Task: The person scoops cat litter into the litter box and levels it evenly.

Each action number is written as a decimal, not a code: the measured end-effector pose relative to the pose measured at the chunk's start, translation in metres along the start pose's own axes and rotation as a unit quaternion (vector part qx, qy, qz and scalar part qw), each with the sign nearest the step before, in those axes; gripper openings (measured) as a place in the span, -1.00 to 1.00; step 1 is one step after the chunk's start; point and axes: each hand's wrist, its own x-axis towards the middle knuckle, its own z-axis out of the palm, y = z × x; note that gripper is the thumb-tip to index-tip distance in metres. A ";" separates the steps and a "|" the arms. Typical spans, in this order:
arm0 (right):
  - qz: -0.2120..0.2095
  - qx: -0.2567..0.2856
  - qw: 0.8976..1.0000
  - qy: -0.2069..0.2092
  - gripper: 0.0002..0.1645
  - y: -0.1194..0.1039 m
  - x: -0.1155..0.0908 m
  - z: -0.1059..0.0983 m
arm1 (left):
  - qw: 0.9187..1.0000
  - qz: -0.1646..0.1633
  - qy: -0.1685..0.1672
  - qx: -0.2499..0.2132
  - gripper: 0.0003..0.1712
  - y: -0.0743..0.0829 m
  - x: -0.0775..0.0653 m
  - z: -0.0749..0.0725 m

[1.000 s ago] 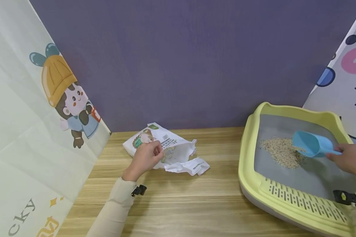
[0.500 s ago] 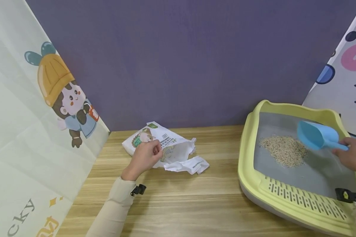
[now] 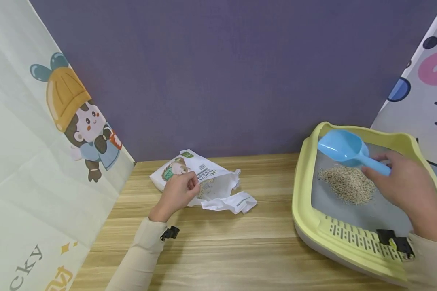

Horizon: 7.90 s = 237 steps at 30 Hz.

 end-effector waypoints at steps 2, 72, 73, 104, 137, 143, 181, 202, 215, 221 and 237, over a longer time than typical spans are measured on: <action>-0.041 0.000 0.999 -0.011 -0.45 -0.020 -0.006 0.001 | 1.000 0.000 0.001 -0.001 -0.81 0.000 0.000 0.000; -0.244 0.176 0.915 -0.269 -0.66 -0.212 -0.026 0.203 | 1.000 0.028 -0.006 0.001 -0.82 0.000 0.003 0.008; -0.243 0.177 0.916 -0.266 -0.66 -0.213 -0.026 0.205 | 1.000 0.029 -0.006 0.001 -0.82 0.000 0.003 0.008; -0.206 0.215 0.923 -0.243 -0.79 -0.228 -0.031 0.236 | 1.000 0.030 -0.005 0.006 -0.81 0.000 0.003 0.007; -0.161 0.264 0.904 -0.296 -0.77 -0.226 -0.029 0.247 | 0.999 0.031 -0.007 0.010 -0.82 0.003 0.002 0.003; -0.191 0.275 0.890 -0.308 -0.75 -0.224 -0.031 0.252 | 0.999 0.032 -0.003 0.008 -0.82 0.003 0.002 0.004; -0.193 0.267 0.898 -0.292 -0.75 -0.226 -0.039 0.260 | 1.000 0.019 -0.011 0.011 -0.81 0.003 0.003 0.001; -0.223 0.206 0.903 -0.306 -0.68 -0.206 -0.019 0.226 | 1.000 0.020 -0.006 0.007 -0.81 0.003 0.004 0.000; -0.253 0.173 0.900 -0.310 -0.71 -0.198 -0.011 0.201 | 1.000 0.017 0.002 0.010 -0.82 0.004 0.003 -0.001; -0.256 0.160 0.901 -0.310 -0.70 -0.192 -0.008 0.192 | 1.000 0.014 0.000 0.011 -0.81 0.002 0.004 0.001; -0.239 0.143 0.899 -0.338 -0.76 -0.182 -0.003 0.167 | 1.000 0.006 -0.001 0.010 -0.80 0.001 0.005 0.002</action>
